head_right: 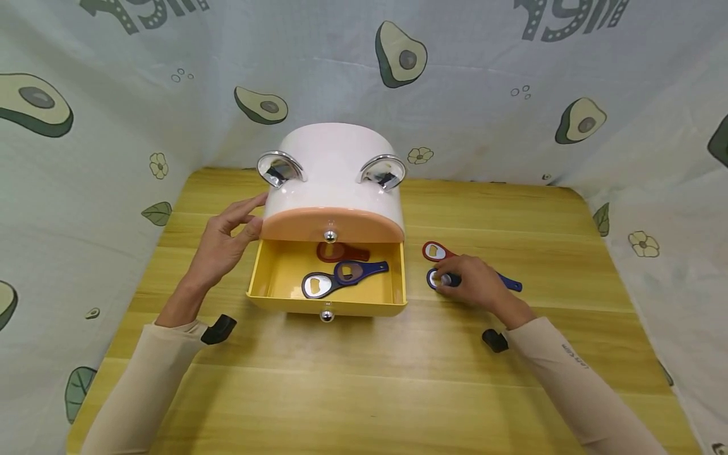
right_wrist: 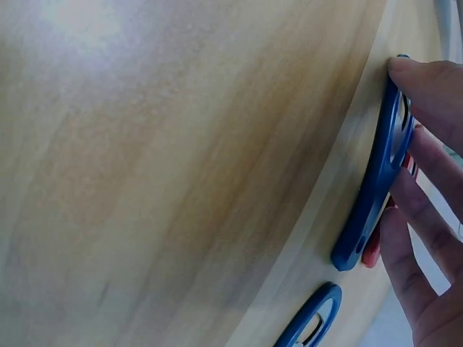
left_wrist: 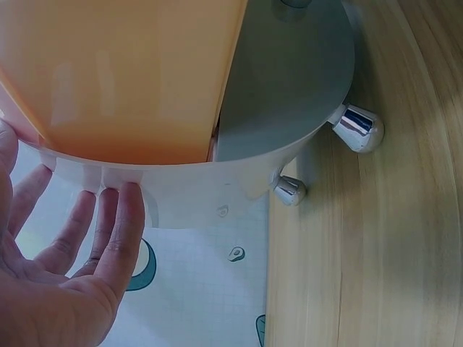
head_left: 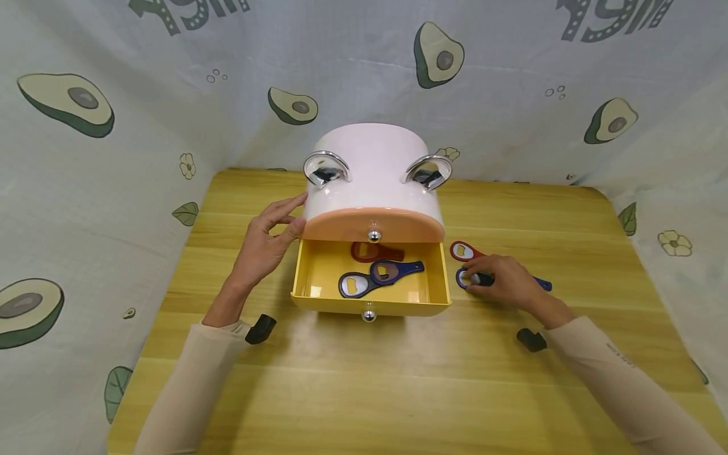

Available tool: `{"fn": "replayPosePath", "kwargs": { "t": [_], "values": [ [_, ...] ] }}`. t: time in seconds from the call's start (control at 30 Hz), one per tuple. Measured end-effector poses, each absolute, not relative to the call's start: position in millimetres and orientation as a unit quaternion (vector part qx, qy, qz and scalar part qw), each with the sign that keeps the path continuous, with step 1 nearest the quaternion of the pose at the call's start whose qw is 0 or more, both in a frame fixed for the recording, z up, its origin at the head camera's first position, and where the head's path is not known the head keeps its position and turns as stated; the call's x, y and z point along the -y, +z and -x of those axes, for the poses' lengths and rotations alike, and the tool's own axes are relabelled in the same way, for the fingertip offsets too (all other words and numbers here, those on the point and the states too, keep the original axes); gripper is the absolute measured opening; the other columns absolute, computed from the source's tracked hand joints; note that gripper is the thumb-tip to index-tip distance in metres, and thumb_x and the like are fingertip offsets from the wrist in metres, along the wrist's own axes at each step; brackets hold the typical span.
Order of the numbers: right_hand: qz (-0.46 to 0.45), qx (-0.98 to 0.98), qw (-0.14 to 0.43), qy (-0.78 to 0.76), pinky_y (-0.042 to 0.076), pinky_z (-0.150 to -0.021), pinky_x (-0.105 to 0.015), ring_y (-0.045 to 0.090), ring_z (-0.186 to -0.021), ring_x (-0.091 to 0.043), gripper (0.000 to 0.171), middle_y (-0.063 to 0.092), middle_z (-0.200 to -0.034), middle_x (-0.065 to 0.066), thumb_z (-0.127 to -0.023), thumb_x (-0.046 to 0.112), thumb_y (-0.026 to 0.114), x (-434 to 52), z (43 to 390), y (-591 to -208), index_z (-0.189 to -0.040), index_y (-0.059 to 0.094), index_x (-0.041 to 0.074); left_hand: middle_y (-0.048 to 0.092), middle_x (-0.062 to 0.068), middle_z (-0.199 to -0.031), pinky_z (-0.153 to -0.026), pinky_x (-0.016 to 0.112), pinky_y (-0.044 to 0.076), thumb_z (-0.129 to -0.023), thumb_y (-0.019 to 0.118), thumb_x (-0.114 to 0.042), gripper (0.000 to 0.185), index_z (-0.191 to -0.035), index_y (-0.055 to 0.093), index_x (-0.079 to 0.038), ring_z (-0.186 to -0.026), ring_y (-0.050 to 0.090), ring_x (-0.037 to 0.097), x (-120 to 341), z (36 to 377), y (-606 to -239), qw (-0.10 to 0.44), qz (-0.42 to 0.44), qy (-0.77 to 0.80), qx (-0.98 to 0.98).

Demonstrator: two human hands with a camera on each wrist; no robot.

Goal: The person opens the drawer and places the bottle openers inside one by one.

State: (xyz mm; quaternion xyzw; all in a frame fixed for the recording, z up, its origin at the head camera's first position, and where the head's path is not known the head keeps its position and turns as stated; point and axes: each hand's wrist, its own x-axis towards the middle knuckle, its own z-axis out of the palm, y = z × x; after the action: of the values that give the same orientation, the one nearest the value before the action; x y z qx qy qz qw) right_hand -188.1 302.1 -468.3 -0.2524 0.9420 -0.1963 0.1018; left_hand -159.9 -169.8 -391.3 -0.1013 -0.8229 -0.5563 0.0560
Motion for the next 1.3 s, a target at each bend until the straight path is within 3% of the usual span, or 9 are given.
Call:
{"fn": "replayPosePath", "kwargs": {
  "t": [0.4, 0.53, 0.7, 0.97, 1.3],
  "values": [
    [0.293, -0.944, 0.078, -0.127, 0.053, -0.092, -0.056, 0.067, -0.108, -0.036, 0.034, 0.071, -0.12, -0.015, -0.081, 0.026, 0.083, -295, 180, -464, -0.109, 0.078, 0.008, 0.054, 0.002, -0.144, -0.082, 0.021, 0.052, -0.101, 0.062, -0.025, 0.044, -0.145, 0.056, -0.028, -0.107, 0.062, 0.022, 170, 159, -390, 0.056, 0.106, -0.56, 0.82],
    [0.309, -0.94, 0.052, -0.132, 0.055, -0.088, -0.054, 0.068, -0.104, -0.034, 0.028, 0.072, -0.117, -0.014, -0.08, 0.025, 0.084, -293, 178, -459, -0.104, 0.079, 0.01, 0.054, 0.003, -0.145, -0.081, 0.019, 0.052, -0.101, 0.062, -0.024, 0.045, -0.145, 0.056, -0.026, -0.107, 0.063, 0.023, 170, 159, -390, 0.059, 0.108, -0.559, 0.82],
    [0.325, -0.934, 0.023, -0.143, 0.056, -0.084, -0.051, 0.069, -0.099, -0.031, 0.02, 0.073, -0.114, -0.012, -0.077, 0.02, 0.086, -289, 176, -444, -0.095, 0.079, 0.014, 0.054, 0.003, -0.145, -0.082, 0.019, 0.052, -0.101, 0.062, -0.024, 0.045, -0.145, 0.056, -0.026, -0.107, 0.063, 0.023, 170, 158, -389, 0.059, 0.107, -0.559, 0.82],
    [0.356, -0.919, -0.061, -0.161, 0.058, -0.071, -0.045, 0.07, -0.09, -0.028, 0.03, 0.075, -0.108, -0.012, -0.071, 0.016, 0.09, -279, 171, -408, -0.098, 0.08, 0.006, 0.054, 0.001, -0.146, -0.082, 0.021, 0.052, -0.101, 0.062, -0.025, 0.044, -0.145, 0.056, -0.028, -0.106, 0.062, 0.021, 170, 159, -390, 0.058, 0.105, -0.559, 0.82],
    [0.379, -0.906, -0.093, -0.164, 0.057, -0.063, -0.037, 0.066, -0.083, -0.019, 0.031, 0.074, -0.104, -0.005, -0.065, 0.014, 0.092, -264, 164, -373, -0.093, 0.079, 0.01, 0.054, 0.002, -0.145, -0.081, 0.02, 0.052, -0.101, 0.062, -0.025, 0.044, -0.145, 0.056, -0.027, -0.106, 0.062, 0.022, 169, 159, -389, 0.058, 0.106, -0.56, 0.819]
  ]
}}
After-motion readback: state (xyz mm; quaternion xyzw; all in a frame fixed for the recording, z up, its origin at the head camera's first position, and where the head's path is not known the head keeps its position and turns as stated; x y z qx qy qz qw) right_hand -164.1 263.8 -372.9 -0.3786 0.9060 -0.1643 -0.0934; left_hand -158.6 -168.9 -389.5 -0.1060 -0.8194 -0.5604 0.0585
